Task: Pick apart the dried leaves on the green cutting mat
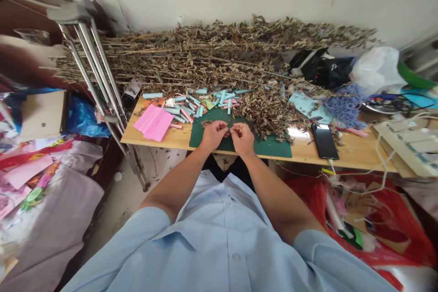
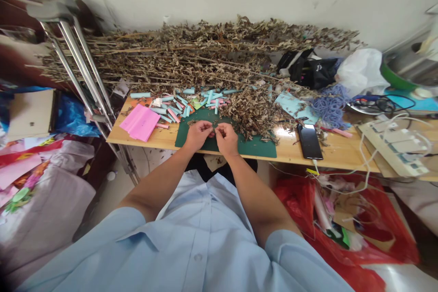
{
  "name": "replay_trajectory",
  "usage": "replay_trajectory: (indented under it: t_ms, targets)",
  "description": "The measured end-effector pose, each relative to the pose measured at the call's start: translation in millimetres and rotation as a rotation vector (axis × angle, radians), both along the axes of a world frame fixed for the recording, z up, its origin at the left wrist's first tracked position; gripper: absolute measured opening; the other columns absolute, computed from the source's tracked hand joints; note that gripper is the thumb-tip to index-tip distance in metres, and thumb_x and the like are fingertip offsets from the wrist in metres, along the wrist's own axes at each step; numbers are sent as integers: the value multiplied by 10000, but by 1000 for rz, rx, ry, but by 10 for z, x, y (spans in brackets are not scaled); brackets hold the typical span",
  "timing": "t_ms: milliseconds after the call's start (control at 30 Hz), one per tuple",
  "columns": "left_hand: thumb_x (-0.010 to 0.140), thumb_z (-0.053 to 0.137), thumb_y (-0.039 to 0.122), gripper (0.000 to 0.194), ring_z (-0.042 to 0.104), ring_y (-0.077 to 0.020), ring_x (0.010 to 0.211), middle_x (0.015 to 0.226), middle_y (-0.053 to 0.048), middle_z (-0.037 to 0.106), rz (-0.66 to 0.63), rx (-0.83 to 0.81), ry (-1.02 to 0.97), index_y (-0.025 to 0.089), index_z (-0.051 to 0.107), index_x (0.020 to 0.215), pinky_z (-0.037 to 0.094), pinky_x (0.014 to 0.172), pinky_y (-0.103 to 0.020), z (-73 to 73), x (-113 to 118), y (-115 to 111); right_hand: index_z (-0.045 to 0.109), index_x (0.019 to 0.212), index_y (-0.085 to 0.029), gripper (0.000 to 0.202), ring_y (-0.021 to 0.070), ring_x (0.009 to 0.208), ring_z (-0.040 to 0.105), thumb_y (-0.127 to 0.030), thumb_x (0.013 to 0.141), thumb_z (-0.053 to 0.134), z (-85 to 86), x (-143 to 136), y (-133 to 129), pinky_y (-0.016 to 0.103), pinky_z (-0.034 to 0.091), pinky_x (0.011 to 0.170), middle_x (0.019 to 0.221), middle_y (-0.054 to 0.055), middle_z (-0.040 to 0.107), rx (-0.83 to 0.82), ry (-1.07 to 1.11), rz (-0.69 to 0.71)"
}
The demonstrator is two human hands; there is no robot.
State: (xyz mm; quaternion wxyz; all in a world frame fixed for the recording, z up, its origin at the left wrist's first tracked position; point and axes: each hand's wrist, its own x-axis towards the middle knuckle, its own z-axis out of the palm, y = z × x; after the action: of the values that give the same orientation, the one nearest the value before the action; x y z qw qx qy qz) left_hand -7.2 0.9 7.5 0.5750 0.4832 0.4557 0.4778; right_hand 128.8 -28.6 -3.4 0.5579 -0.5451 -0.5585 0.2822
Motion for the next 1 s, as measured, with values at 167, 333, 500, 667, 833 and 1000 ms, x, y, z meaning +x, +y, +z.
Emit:
replay_trajectory:
  t_ms: [167, 333, 500, 667, 833, 1000]
  targets:
    - [779, 697, 203, 163, 663, -123, 619, 708, 1, 672, 9, 3, 3, 143, 628, 914, 566, 628, -263, 6, -1, 2, 590, 1061, -212, 218, 185, 809, 672, -288, 858, 609, -1, -11, -34, 363, 568, 799, 935, 60, 691, 42, -80, 20]
    - [782, 683, 187, 129, 659, -129, 615, 697, -4, 671, 7, 13, 19, 144, 636, 894, 564, 644, -276, 30, -6, -9, 603, 1048, -213, 196, 192, 839, 677, -264, 859, 605, -4, -19, -46, 358, 562, 820, 937, 64, 691, 67, -129, 7]
    - [771, 690, 188, 176, 669, -135, 640, 755, -20, 680, 4, 36, 10, 138, 641, 933, 574, 663, -292, -20, -7, 0, 606, 1001, -215, 140, 188, 796, 665, -273, 879, 570, 2, -1, -49, 355, 549, 797, 915, 59, 691, 44, -161, -8]
    - [771, 685, 183, 220, 658, -125, 636, 796, -26, 680, -8, 41, 3, 134, 651, 982, 574, 636, -280, -76, -7, 18, 588, 960, -212, 105, 176, 749, 643, -275, 880, 563, 24, -1, -57, 337, 535, 765, 866, 44, 677, 14, -151, 15]
    - [787, 658, 169, 218, 646, -111, 600, 790, -21, 677, -17, 30, 17, 134, 643, 1002, 555, 580, -244, -87, -4, 23, 573, 931, -212, 81, 164, 711, 626, -257, 863, 579, 47, -4, -57, 317, 525, 723, 828, 28, 662, -14, -114, 45]
    - [796, 653, 179, 215, 632, -104, 573, 726, -6, 663, -38, 7, 15, 127, 631, 1003, 546, 568, -232, -85, -10, 27, 570, 919, -212, 94, 153, 670, 605, -275, 852, 591, 54, 16, -42, 302, 511, 681, 799, 13, 649, -42, -52, 75]
